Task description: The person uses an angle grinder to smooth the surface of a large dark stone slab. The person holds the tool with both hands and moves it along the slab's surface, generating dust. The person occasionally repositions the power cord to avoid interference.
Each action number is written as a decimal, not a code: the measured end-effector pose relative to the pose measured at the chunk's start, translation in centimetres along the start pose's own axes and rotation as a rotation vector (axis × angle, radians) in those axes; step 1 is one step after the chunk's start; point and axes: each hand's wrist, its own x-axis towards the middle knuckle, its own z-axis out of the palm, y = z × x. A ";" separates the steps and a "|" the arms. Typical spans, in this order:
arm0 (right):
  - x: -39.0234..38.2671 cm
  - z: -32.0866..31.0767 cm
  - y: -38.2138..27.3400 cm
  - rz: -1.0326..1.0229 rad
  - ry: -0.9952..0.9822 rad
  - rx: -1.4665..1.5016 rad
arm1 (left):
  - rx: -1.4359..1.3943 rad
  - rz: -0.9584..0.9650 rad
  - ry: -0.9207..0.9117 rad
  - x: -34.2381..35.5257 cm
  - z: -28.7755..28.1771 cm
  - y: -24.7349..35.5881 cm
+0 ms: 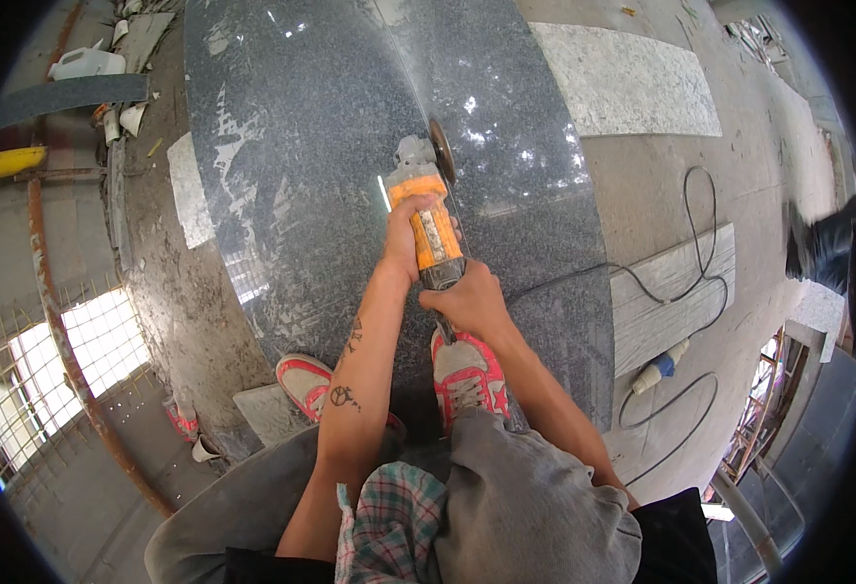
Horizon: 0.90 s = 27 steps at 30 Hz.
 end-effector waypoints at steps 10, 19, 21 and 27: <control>-2.1 0.6 2.3 0.023 -0.004 0.054 | 0.049 -0.008 0.054 -2.4 0.5 -2.2; -0.3 0.4 1.4 0.015 0.025 -0.022 | 0.031 0.008 0.043 -0.7 0.3 -1.0; -1.2 0.5 2.3 0.025 0.036 -0.022 | 0.030 -0.005 0.031 -1.4 0.4 -1.9; -3.1 0.6 3.0 -0.011 0.038 0.016 | 0.017 -0.017 0.004 -2.5 -0.3 -3.6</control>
